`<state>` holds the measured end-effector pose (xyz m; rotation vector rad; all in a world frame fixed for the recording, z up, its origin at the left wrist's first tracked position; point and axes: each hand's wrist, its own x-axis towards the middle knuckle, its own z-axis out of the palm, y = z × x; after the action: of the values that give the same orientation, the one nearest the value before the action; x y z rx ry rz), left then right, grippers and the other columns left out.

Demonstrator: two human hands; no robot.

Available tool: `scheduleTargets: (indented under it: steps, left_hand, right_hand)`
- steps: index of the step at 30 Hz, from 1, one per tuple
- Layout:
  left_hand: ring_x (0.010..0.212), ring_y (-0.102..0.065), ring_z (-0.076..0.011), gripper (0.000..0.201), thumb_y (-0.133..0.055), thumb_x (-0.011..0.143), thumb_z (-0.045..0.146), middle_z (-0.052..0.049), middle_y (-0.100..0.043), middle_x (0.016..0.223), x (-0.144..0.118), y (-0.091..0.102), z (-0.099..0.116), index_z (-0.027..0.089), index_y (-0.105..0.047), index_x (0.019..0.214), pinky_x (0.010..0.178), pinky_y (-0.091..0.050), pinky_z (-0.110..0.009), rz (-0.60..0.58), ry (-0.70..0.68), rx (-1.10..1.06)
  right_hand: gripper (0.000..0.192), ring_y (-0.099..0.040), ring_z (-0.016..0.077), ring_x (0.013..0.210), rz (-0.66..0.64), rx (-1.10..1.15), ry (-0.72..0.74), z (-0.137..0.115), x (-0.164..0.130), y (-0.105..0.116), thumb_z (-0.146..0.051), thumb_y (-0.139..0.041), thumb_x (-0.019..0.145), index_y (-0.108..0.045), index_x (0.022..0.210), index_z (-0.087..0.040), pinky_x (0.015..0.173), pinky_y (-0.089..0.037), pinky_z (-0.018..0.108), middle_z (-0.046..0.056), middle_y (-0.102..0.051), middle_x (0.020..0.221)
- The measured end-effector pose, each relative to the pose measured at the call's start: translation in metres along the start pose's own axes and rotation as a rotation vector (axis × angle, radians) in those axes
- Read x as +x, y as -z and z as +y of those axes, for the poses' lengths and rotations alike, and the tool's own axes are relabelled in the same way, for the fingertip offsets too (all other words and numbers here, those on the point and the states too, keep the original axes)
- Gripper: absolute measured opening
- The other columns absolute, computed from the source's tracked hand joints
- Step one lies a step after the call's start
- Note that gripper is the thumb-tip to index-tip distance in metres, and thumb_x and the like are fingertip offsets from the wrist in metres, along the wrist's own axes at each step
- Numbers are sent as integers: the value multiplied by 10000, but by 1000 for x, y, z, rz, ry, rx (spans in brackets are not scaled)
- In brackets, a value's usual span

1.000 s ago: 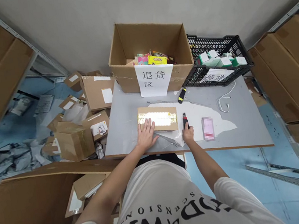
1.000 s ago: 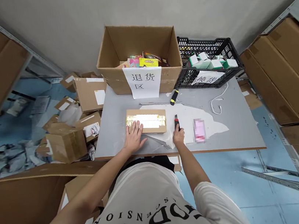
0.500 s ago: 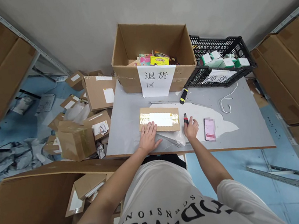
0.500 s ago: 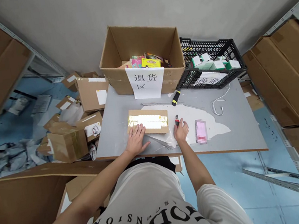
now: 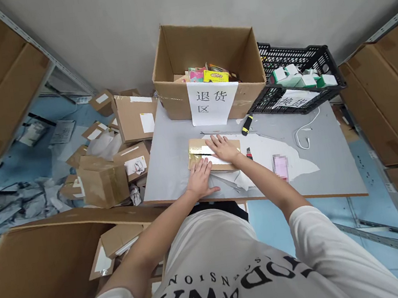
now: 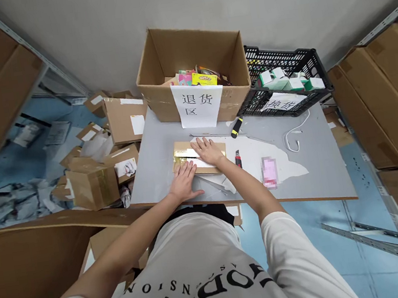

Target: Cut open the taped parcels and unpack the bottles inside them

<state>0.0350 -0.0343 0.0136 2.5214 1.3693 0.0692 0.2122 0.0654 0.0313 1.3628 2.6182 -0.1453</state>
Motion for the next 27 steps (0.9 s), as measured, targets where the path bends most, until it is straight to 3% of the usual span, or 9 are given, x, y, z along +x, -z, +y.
scheduleTargets:
  steps: [3, 6, 9, 12, 16, 18, 21, 24, 27]
  left_hand:
    - [1428, -94, -355, 1130, -541, 636, 755, -158, -184, 1549, 0, 0, 0, 93, -190, 1481, 1144, -58, -507, -8, 4, 9]
    - [1426, -92, -365, 1152, -554, 623, 755, -166, -178, 1548, -1, 0, 0, 88, -177, 1484, 1140, -48, -518, -18, 5, 13]
    - [1426, -93, -364, 1152, -552, 620, 757, -166, -183, 1547, -2, 0, 0, 97, -173, 1485, 1140, -39, -519, -19, -3, 25]
    - [1428, -92, -356, 1152, -544, 618, 766, -161, -188, 1548, -3, 0, 0, 105, -171, 1486, 1142, -44, -512, -11, -14, 36]
    - [1431, -98, -344, 1124, -542, 632, 755, -157, -185, 1549, -4, 3, 0, 116, -182, 1484, 1145, -59, -505, 11, -15, 39]
    - [1432, -105, -337, 1096, -555, 645, 730, -153, -180, 1551, -4, 4, 1, 121, -193, 1482, 1145, -74, -501, 19, -14, 34]
    - [1431, -127, -327, 1014, -581, 686, 647, -141, -194, 1549, -4, 5, 1, 136, -210, 1479, 1142, -104, -499, 21, -16, 20]
    - [1418, -209, -282, 856, -563, 770, 524, -131, -269, 1527, -3, 12, -9, 141, -246, 1467, 1134, -186, -446, 28, -21, -16]
    - [1386, -294, -268, 841, -561, 780, 552, -146, -319, 1503, 3, 28, -35, 138, -275, 1453, 1096, -284, -397, 61, 13, -61]
  right_hand:
    - [528, -334, 364, 1334, -43, -61, -8, -3, 2, 8, -146, -260, 937, -245, 1462, -88, 1031, -294, 531, 235, -250, 1505]
    - [532, -534, 298, 1169, -159, 0, 26, 7, 12, 31, -64, -292, 898, -327, 1426, -115, 934, -412, 416, 219, -448, 1393]
    - [448, -631, 237, 985, -274, 116, 74, 31, 30, 58, -121, -431, 879, -471, 1325, -148, 821, -451, 298, 165, -642, 1157]
    - [313, -626, 231, 975, -240, 193, 4, 61, 43, 73, -286, -507, 892, -607, 1155, -150, 811, -444, 274, 135, -673, 1086]
    - [502, -589, 298, 1056, -95, 181, -342, 83, 36, 56, -447, -580, 846, -552, 1249, -149, 867, -444, 363, 158, -639, 1152]
    - [572, -571, 314, 1092, -64, 185, -411, 84, 25, 38, -434, -540, 874, -457, 1345, -120, 895, -437, 403, 191, -606, 1200]
    - [568, -492, 300, 1213, 97, 267, -510, 76, 9, 16, -381, -426, 934, -349, 1411, -82, 971, -403, 426, 212, -511, 1323]
    - [476, -286, 288, 1374, 305, 206, -400, 62, -10, 9, -231, -358, 946, -367, 1400, -89, 1093, -252, 494, 200, -341, 1469]
    - [440, -252, 244, 1394, 313, 187, -64, 42, -31, 12, -160, -295, 948, -423, 1369, -141, 1115, -211, 492, 153, -340, 1483]
